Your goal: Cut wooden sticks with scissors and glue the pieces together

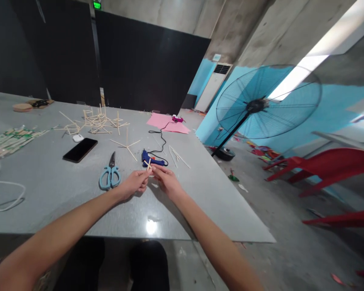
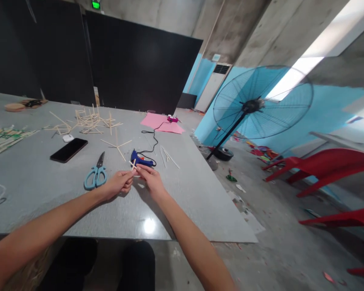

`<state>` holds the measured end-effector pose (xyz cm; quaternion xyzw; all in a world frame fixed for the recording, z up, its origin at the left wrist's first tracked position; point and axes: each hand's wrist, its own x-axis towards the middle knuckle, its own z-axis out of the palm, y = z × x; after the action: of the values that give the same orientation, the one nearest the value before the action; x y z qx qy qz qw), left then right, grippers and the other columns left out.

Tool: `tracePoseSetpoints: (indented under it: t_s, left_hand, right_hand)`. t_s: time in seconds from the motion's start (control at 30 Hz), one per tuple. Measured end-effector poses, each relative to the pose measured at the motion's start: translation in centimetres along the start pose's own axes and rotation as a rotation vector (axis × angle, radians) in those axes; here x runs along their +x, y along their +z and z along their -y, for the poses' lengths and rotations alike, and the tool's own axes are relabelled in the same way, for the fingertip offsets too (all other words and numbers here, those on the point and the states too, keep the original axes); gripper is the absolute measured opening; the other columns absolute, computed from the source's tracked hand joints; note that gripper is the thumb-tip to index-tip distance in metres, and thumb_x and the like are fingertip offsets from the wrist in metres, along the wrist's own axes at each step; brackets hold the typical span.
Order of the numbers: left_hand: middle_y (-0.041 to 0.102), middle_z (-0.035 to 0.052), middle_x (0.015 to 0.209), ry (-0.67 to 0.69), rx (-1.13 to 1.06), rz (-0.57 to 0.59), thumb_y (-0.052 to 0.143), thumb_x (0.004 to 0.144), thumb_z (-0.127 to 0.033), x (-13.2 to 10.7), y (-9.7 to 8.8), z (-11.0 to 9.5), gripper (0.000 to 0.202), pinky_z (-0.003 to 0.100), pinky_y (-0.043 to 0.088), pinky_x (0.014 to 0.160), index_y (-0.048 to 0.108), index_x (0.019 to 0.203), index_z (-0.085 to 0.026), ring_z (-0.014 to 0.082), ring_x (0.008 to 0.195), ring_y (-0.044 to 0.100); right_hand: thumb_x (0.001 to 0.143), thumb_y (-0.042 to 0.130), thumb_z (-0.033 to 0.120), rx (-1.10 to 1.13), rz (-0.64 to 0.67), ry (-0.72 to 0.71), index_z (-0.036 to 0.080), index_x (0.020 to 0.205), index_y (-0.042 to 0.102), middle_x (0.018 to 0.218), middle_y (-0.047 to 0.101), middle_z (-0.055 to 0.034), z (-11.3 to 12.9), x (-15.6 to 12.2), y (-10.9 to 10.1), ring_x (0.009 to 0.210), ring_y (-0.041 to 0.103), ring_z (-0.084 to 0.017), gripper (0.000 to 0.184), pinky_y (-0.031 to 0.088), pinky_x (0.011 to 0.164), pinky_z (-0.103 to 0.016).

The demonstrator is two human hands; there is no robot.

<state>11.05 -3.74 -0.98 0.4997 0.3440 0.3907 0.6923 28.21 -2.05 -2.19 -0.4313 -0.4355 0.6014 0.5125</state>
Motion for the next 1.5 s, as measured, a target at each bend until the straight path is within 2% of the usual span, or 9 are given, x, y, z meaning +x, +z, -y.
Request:
tracePoseSetpoints:
  t_s: [0.1,0.2,0.37,0.5,0.6,0.7,0.97,1.27,1.5]
  left_hand:
    - [0.031,-0.0113,0.056,0.017,0.024,-0.037,0.074,0.083,-0.072,-0.1,0.0,-0.1,0.058,0.02,0.019,0.042,0.048,0.073,-0.021,0.0046,0.044,0.023]
    - [0.03,-0.0116,0.055,0.05,0.027,-0.058,0.073,0.081,-0.075,-0.1,0.0,-0.2,0.059,0.021,0.02,0.042,0.049,0.074,-0.021,0.0049,0.043,0.024]
    - [0.029,-0.0116,0.053,0.102,0.024,-0.075,0.074,0.08,-0.074,0.1,-0.3,-0.4,0.059,0.021,0.019,0.042,0.049,0.072,-0.021,0.0051,0.042,0.024]
    - [0.027,-0.0121,0.052,0.088,0.035,0.009,0.074,0.084,-0.069,-0.4,-0.4,-1.2,0.053,0.022,0.018,0.043,0.059,0.078,-0.019,0.0054,0.043,0.02]
    - [0.027,-0.0112,0.054,0.028,0.057,0.167,0.073,0.088,-0.065,-1.0,-0.3,-1.6,0.05,0.022,0.019,0.043,0.06,0.078,-0.018,0.0058,0.045,0.018]
    - [0.026,-0.0108,0.056,-0.011,0.057,0.235,0.071,0.091,-0.061,-1.3,-0.2,-1.7,0.046,0.022,0.017,0.044,0.058,0.077,-0.019,0.0067,0.047,0.017]
    - [0.021,-0.0107,0.059,-0.157,-0.003,0.321,0.069,0.094,-0.059,-1.6,-0.3,-2.7,0.046,0.023,0.013,0.045,0.055,0.075,-0.019,0.0072,0.049,0.012]
    - [0.02,-0.0109,0.055,-0.298,-0.1,0.385,0.065,0.097,-0.054,-1.3,-1.0,-2.7,0.039,0.02,0.009,0.041,0.05,0.079,-0.023,0.0073,0.045,0.007]
    - [0.023,-0.0125,0.053,-0.159,-0.073,0.25,0.075,0.093,-0.047,-1.2,-0.6,-2.6,0.034,0.02,0.011,0.041,0.054,0.086,-0.022,0.0063,0.045,0.012]
  right_hand:
    - [0.072,0.09,0.053,-0.043,-0.042,-0.043,0.028,0.105,0.083,0.106,0.081,-0.0081,0.0,-0.3,0.4,0.1,0.071,-0.026,0.042,0.051,0.091,-0.043]
    - [0.081,0.082,0.05,-0.241,-0.032,-0.235,0.029,0.106,0.083,0.105,0.081,-0.0086,0.4,-1.0,0.8,0.104,0.073,-0.029,0.033,0.051,0.099,-0.048]
    - [0.089,0.075,0.044,-0.468,0.016,-0.507,0.033,0.108,0.083,0.122,0.078,-0.0078,1.2,-2.1,1.2,0.137,0.06,-0.032,0.023,0.035,0.121,-0.053]
    - [0.085,0.077,0.061,-0.314,0.037,-0.33,0.033,0.106,0.082,0.114,0.079,-0.0071,1.3,-1.4,0.9,0.112,0.068,-0.029,0.035,0.048,0.107,-0.049]
    - [0.079,0.078,0.071,-0.152,0.194,-0.089,0.028,0.096,0.084,0.087,0.077,-0.0044,1.5,-0.8,0.5,0.082,0.066,-0.022,0.047,0.053,0.089,-0.041]
    - [0.077,0.081,0.07,-0.081,0.309,-0.024,0.024,0.084,0.084,0.075,0.073,-0.0032,1.9,-1.0,0.5,0.07,0.06,-0.018,0.047,0.051,0.084,-0.038]
    - [0.069,0.088,0.07,-0.012,0.259,0.006,0.027,0.09,0.086,0.111,0.08,-0.0087,3.0,-1.7,0.6,0.113,0.068,-0.028,0.048,0.048,0.105,-0.043]
    - [0.074,0.085,0.069,-0.063,0.301,0.024,0.025,0.081,0.085,0.086,0.079,-0.0057,2.7,-1.9,0.5,0.088,0.069,-0.022,0.044,0.05,0.096,-0.039]
    - [0.077,0.083,0.067,-0.059,0.318,-0.024,0.026,0.093,0.086,0.1,0.081,-0.0092,2.5,-1.7,0.6,0.101,0.071,-0.026,0.044,0.049,0.098,-0.043]
